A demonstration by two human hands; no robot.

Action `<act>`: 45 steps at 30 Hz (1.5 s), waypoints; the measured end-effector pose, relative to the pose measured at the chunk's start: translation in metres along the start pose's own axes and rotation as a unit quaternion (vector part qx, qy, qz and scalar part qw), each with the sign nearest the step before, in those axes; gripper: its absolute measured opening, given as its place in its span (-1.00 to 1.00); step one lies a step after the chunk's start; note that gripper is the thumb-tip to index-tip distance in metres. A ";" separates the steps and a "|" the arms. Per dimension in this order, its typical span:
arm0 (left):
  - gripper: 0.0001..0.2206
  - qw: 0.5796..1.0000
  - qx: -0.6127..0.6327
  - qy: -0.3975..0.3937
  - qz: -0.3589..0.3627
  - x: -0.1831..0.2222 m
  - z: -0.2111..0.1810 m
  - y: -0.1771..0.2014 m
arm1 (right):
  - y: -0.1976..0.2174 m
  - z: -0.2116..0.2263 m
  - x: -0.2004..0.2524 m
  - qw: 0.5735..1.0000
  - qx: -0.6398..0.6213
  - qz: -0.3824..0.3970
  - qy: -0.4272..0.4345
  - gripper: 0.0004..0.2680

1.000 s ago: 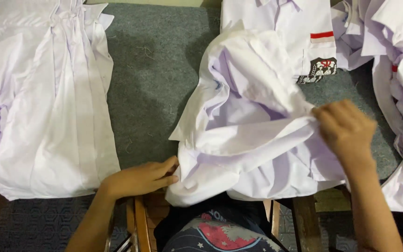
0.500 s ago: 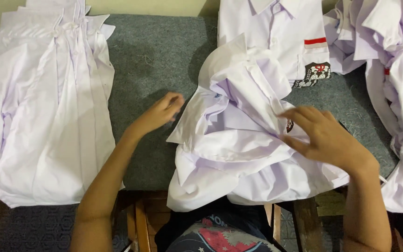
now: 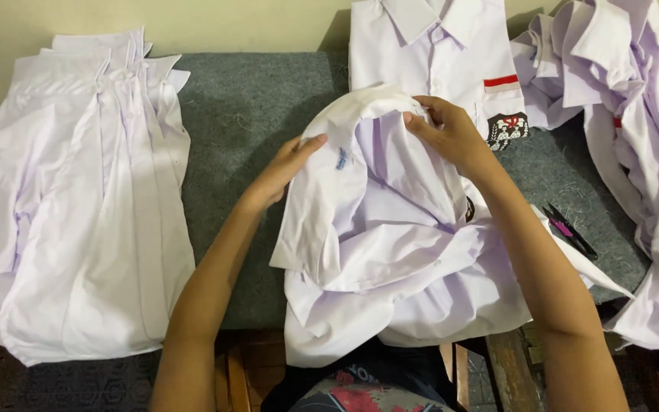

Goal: Folding a white school shirt and using thread snips to trim loose threads during a quality control inspection.

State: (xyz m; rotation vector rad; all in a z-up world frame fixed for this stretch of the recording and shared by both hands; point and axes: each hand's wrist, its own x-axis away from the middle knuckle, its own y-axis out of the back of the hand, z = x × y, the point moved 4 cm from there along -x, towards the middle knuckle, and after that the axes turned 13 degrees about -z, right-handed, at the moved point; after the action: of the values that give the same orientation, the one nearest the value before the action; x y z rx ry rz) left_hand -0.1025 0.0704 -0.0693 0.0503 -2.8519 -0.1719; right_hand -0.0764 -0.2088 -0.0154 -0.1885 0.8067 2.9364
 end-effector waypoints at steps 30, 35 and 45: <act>-0.79 0.962 0.014 -0.254 -0.100 -0.008 0.003 0.056 | -0.054 0.039 0.152 0.834 0.102 0.064 0.539 -0.89; -0.84 0.957 -0.041 -0.270 -0.096 0.010 -0.021 0.060 | -0.062 0.015 0.164 0.823 0.143 0.055 0.547 -0.87; -0.70 0.972 -0.011 -0.203 -0.117 0.012 -0.021 0.055 | 0.075 -0.017 0.012 0.977 0.053 -0.079 0.193 -0.92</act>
State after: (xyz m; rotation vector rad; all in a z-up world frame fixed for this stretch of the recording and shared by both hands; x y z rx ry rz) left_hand -0.1085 0.1219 -0.0390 0.3905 -3.2440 -0.2908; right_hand -0.0958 -0.2813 0.0059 -0.7932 0.9392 2.7333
